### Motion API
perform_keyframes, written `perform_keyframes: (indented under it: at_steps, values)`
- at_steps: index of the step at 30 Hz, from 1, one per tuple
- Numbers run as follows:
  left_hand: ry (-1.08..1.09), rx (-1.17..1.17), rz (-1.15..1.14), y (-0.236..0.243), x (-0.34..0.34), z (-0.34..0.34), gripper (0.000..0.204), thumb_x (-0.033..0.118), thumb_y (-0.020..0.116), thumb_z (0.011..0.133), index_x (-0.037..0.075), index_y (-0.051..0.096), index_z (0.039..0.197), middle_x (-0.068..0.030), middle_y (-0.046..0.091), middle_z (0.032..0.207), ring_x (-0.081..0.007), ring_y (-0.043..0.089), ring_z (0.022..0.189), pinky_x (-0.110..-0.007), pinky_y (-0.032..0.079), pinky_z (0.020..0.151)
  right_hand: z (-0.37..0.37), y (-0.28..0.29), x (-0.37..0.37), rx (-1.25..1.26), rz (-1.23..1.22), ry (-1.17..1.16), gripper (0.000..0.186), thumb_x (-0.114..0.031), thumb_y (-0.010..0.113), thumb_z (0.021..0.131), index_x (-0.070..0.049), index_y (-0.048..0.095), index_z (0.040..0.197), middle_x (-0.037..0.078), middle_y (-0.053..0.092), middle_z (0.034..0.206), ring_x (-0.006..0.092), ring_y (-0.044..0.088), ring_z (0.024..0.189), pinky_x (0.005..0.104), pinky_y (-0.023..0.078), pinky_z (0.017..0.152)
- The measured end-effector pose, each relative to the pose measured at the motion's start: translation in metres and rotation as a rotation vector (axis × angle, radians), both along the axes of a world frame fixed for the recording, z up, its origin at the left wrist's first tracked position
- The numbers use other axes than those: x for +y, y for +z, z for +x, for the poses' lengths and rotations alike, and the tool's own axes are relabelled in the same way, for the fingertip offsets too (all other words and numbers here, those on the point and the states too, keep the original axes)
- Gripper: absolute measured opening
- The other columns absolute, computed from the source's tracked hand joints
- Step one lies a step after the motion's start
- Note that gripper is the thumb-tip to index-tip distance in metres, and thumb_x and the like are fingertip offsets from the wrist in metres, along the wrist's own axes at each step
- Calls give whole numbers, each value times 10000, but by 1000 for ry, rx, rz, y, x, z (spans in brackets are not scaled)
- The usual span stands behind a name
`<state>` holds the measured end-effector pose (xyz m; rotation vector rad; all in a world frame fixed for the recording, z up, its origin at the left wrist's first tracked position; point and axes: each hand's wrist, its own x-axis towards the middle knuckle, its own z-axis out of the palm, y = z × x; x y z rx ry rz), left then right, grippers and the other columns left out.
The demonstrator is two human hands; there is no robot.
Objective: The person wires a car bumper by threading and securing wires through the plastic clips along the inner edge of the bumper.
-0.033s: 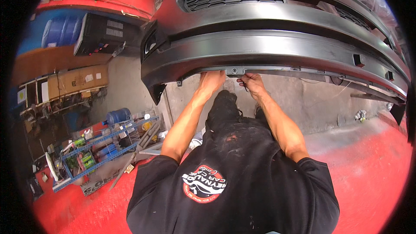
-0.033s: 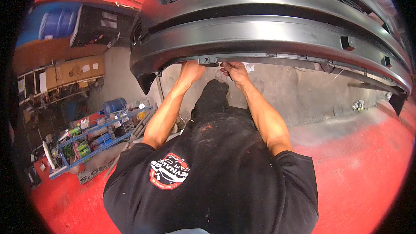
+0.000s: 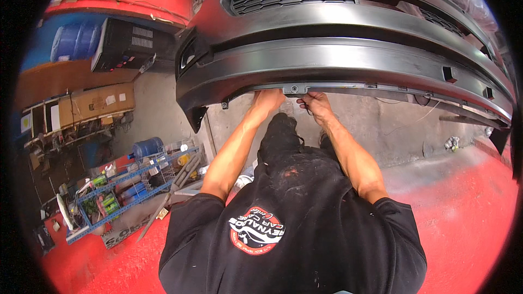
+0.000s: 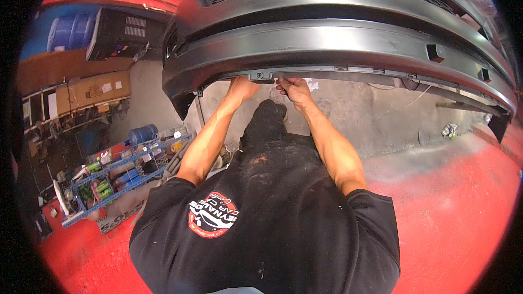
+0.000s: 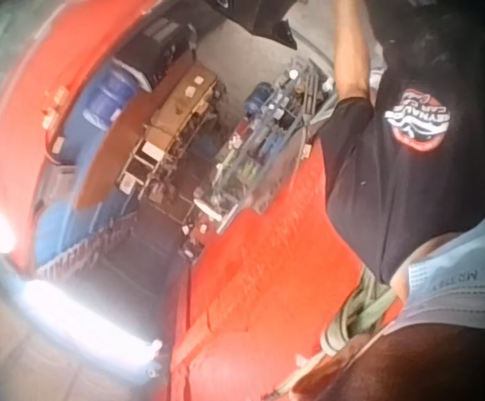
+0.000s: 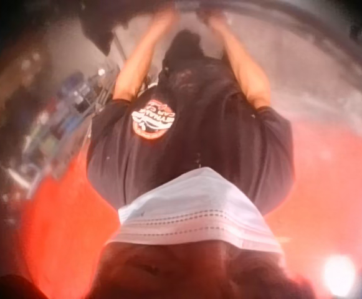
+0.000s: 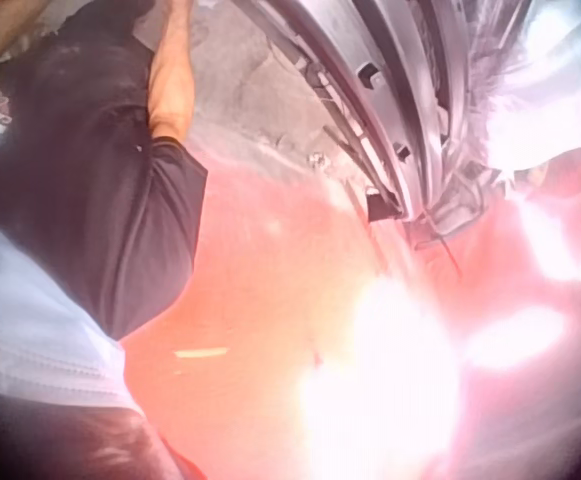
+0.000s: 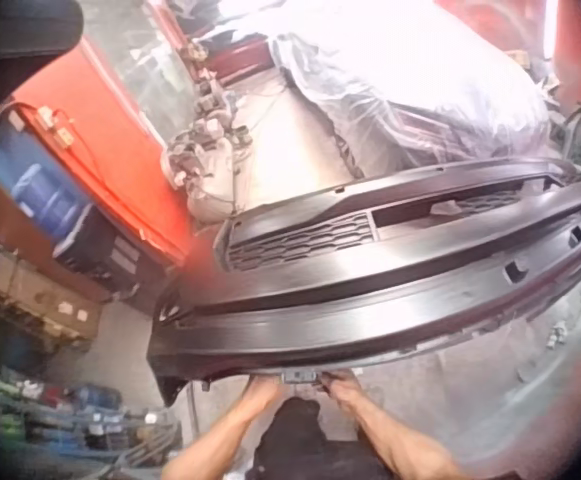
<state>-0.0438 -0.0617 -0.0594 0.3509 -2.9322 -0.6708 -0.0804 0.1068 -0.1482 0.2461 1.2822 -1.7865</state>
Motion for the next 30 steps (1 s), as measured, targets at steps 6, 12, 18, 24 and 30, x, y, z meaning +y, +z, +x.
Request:
perform_keyframes:
  at_steps: [6,12,18,24,30]
  values:
    - [-170,-320,197,-9,0,-27,272,173,562,818,41,617,1050,-196,619,1069,-364,566,1020,-439,427,875,1,6,2,-60,-15,-14,134,-31,528,887,3,624,975,83,650,908,154,618,759,281,516,654]
    - [-128,-27,200,-15,17,-16,245,182,566,821,70,632,1029,-175,641,1019,-362,576,994,-437,441,848,7,26,24,448,384,305,227,-158,561,885,19,615,1018,162,648,932,266,629,780,357,518,709]
    - [-41,160,261,4,22,-8,259,219,593,830,68,630,1037,-175,643,1025,-356,584,999,-422,454,839,-14,141,54,1120,614,233,288,-233,565,840,9,643,975,231,631,949,407,601,882,446,475,787]
    - [91,-9,627,5,30,-8,198,55,541,784,25,657,942,-148,663,885,-250,618,809,-335,462,766,-46,133,34,1221,436,361,258,-236,567,841,-52,669,989,190,652,873,382,609,871,418,476,749]
    - [151,182,1159,17,54,26,129,24,622,802,-1,674,918,-44,619,943,-128,564,890,-280,446,769,-36,129,28,1193,340,395,218,-206,573,837,-43,674,941,186,652,877,368,624,855,399,484,728]
